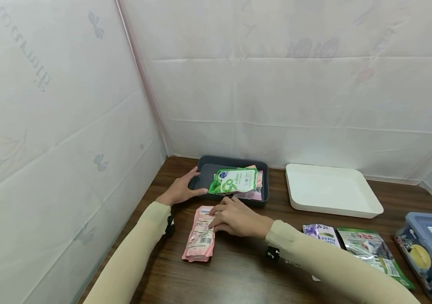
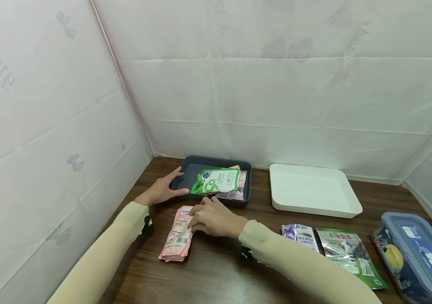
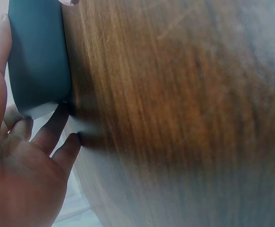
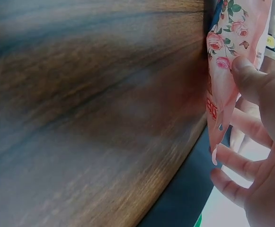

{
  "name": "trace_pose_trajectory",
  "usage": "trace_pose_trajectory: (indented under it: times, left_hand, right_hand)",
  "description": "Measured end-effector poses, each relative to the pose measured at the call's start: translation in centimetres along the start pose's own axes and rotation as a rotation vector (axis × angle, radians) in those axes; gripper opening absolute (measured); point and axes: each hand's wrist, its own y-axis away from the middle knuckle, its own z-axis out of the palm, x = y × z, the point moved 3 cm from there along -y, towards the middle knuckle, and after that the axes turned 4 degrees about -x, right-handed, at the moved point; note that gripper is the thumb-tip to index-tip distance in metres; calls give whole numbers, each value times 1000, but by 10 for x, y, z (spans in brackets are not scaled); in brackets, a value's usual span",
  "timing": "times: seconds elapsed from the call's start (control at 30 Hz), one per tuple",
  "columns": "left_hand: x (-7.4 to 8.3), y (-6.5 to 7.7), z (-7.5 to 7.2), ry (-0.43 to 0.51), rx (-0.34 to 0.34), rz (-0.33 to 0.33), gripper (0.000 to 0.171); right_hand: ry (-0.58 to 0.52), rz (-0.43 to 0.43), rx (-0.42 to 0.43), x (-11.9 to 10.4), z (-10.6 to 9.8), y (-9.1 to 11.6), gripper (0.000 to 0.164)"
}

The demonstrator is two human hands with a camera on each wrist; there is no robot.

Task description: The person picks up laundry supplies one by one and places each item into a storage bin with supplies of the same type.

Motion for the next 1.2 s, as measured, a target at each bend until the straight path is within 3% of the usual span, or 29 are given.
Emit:
trace_pose_trajectory:
  times: [0.97,1.2]
  left_hand:
    - [-5,-3,1,2,12,9,90]
    - [-4,-3,1,4,14,3,91]
  right_hand:
    - [41,-16,-33,4,-22,11,15]
    - [45,-45,-5,5,-28,15,13]
